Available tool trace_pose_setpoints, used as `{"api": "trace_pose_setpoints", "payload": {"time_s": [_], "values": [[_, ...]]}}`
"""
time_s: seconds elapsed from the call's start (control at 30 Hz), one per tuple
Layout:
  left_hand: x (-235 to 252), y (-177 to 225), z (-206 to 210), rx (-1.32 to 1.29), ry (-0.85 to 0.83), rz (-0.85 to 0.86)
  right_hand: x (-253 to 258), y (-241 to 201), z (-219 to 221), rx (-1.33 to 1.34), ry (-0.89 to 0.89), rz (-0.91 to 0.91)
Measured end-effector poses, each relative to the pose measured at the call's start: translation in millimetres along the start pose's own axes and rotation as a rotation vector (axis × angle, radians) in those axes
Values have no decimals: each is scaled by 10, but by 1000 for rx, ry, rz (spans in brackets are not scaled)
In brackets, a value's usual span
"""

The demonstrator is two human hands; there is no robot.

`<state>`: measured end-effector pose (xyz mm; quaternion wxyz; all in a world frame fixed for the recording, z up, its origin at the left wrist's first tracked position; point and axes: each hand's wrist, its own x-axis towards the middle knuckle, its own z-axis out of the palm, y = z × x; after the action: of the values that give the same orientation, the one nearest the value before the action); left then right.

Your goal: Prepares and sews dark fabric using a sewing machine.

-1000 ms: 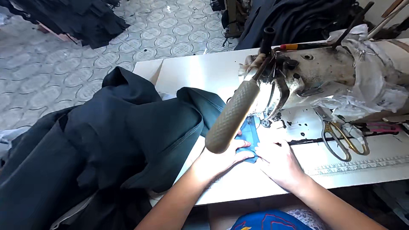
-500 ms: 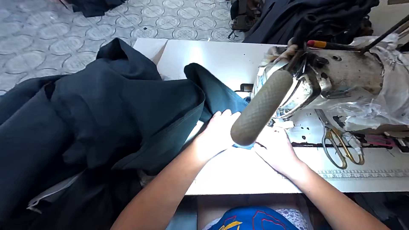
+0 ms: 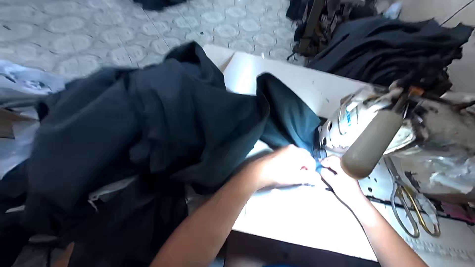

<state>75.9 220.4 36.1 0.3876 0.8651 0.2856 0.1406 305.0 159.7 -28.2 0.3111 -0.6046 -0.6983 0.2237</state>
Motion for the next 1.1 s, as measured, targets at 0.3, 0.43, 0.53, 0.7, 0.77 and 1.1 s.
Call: {"api": "trace_pose_setpoints", "payload": {"time_s": [0.3, 0.43, 0.53, 0.7, 0.77, 1.1], "values": [[276, -284, 220, 234, 241, -94, 42, 25, 124, -24, 96, -121], [132, 338, -15, -256, 188, -510, 26, -59, 81, -152, 17, -154], [76, 3, 61, 121, 116, -106, 22, -58, 71, -162, -21, -175], [-116, 65, -85, 281, -186, -4, 171, -233, -59, 10, -360, -348], [-167, 134, -54, 377, -139, -174, 305, -278, -26, -33, -389, -476], [-316, -72, 322, 69, 336, -218, 296, -362, -34, 226, -309, -284]]}}
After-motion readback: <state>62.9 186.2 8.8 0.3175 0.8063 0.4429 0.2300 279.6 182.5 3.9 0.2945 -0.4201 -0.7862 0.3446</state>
